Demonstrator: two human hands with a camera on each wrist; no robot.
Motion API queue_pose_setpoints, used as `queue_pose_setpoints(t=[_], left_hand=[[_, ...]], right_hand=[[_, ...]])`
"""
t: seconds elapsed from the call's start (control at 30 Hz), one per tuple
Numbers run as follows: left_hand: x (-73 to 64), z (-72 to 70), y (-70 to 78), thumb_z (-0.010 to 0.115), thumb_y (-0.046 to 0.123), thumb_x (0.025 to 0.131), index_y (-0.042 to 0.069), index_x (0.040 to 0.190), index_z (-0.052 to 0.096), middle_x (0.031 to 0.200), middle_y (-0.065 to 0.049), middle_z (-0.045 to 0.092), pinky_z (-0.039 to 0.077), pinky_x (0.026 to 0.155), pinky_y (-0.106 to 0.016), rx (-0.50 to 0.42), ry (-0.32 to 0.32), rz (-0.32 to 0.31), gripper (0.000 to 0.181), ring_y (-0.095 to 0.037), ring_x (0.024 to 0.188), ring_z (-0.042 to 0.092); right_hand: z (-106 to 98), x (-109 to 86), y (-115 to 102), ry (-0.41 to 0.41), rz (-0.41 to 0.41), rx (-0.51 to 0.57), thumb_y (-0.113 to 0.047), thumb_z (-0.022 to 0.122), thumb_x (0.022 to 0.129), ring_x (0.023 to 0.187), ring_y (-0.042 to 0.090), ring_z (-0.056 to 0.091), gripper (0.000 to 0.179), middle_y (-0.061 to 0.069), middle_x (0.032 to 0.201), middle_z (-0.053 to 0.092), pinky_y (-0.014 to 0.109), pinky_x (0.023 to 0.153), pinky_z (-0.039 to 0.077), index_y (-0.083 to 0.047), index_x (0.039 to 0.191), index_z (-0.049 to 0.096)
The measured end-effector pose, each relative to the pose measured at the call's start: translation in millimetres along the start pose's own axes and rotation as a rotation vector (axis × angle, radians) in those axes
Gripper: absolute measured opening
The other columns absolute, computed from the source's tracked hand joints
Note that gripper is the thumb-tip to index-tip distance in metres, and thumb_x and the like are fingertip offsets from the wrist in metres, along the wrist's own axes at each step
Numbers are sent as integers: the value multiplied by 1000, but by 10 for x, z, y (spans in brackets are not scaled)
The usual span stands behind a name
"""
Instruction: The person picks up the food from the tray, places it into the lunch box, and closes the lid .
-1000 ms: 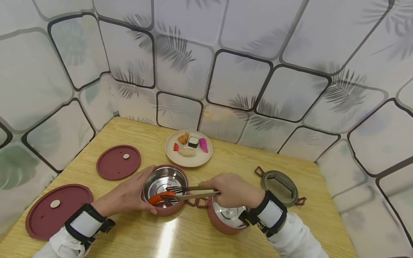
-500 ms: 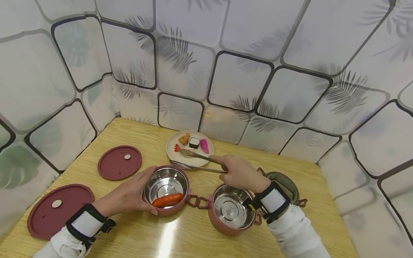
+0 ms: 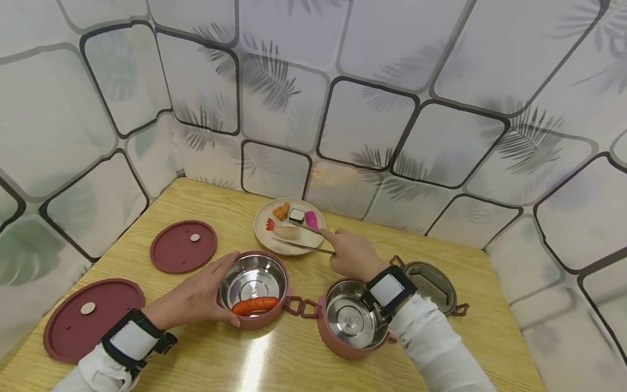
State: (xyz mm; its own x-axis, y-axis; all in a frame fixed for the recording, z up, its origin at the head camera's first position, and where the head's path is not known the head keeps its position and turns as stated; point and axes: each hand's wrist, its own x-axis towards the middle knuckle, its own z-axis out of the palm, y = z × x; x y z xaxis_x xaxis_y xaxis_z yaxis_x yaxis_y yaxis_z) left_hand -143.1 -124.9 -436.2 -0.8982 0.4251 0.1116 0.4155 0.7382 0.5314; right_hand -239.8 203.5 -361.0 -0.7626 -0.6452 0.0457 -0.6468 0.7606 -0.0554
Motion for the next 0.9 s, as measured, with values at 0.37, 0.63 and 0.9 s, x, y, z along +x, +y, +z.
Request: queue_pose_setpoints(t=[0.37, 0.63, 0.9], left_hand=[[-2, 5, -16, 72, 74, 49, 8, 146, 11, 148, -17, 21, 33, 101, -45, 4, 1, 3, 133, -25, 129, 25], [9, -10, -15, 72, 75, 48, 10, 146, 9, 148, -17, 20, 33, 101, -45, 6, 1, 0, 133, -25, 130, 24], [-2, 3, -13, 73, 74, 48, 8, 146, 11, 148, -17, 21, 34, 100, -45, -6, 1, -1, 133, -25, 129, 25]], right_hand=[[166, 86, -14, 0, 5, -143, -8, 54, 79, 48, 13, 36, 60, 6, 81, 51, 25, 36, 25, -18, 137, 41], [147, 65, -17, -17, -5, -141, -11, 57, 84, 47, 12, 36, 57, 3, 76, 49, 24, 38, 26, -16, 138, 40], [102, 17, -15, 4, 27, -54, -9, 56, 85, 47, 12, 35, 53, 1, 71, 48, 24, 39, 24, -16, 136, 43]])
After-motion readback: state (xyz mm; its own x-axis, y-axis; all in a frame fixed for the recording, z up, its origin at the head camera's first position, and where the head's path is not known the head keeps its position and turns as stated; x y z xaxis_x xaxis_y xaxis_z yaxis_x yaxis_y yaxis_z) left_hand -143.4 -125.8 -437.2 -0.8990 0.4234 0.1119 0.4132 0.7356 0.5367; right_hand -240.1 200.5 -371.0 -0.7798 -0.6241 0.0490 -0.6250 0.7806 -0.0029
